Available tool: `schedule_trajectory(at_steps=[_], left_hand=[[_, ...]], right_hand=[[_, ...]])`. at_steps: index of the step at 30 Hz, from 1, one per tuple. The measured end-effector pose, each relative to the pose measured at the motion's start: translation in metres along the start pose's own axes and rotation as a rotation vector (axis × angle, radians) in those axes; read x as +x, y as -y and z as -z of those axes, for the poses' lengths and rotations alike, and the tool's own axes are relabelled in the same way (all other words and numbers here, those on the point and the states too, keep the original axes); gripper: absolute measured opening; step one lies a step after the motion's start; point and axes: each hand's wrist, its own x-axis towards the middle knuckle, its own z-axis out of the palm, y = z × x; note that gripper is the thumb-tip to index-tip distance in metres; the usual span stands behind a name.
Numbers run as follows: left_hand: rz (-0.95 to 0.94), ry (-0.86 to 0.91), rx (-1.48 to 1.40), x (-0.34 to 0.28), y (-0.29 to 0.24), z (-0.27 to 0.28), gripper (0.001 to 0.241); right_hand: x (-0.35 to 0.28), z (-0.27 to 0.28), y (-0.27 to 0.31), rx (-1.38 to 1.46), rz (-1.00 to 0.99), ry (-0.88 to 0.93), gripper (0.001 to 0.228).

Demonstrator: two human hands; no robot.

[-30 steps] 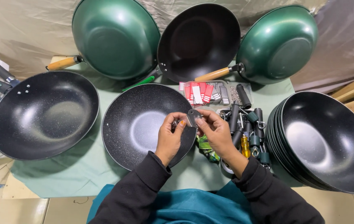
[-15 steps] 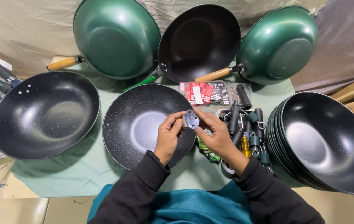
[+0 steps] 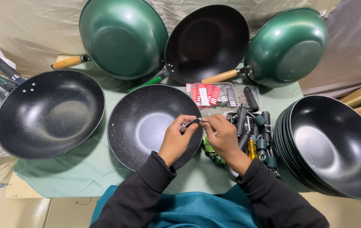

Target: Assembling handles and brackets onto various woks using screws and a screwdriver

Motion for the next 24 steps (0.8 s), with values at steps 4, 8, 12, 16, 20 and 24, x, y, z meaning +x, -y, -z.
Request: schedule_trajectory(at_steps=[4, 8, 12, 16, 20, 24], left_hand=[[0.023, -0.005, 0.135, -0.004, -0.008, 0.002, 0.025], [-0.045, -0.07, 0.131, -0.01, -0.019, 0.004, 0.021], [-0.056, -0.117, 0.148, -0.009, -0.015, 0.005, 0.02], [-0.043, -0.096, 0.16, -0.006, -0.013, 0.007, 0.019], [0.065, -0.098, 0.081, -0.001, -0.02, 0.013, 0.02], [0.131, -0.085, 0.041, 0.007, -0.01, 0.016, 0.018]], right_hand=[[-0.002, -0.001, -0.001, -0.025, -0.005, 0.021, 0.021], [-0.002, -0.001, 0.003, 0.068, -0.085, 0.076, 0.03], [-0.002, -0.001, 0.0, 0.15, -0.115, 0.13, 0.035], [0.003, 0.004, 0.008, 0.201, -0.138, 0.163, 0.036], [0.005, 0.007, 0.01, 0.274, -0.101, 0.109, 0.023], [0.01, 0.006, 0.01, 0.062, 0.196, 0.112, 0.051]])
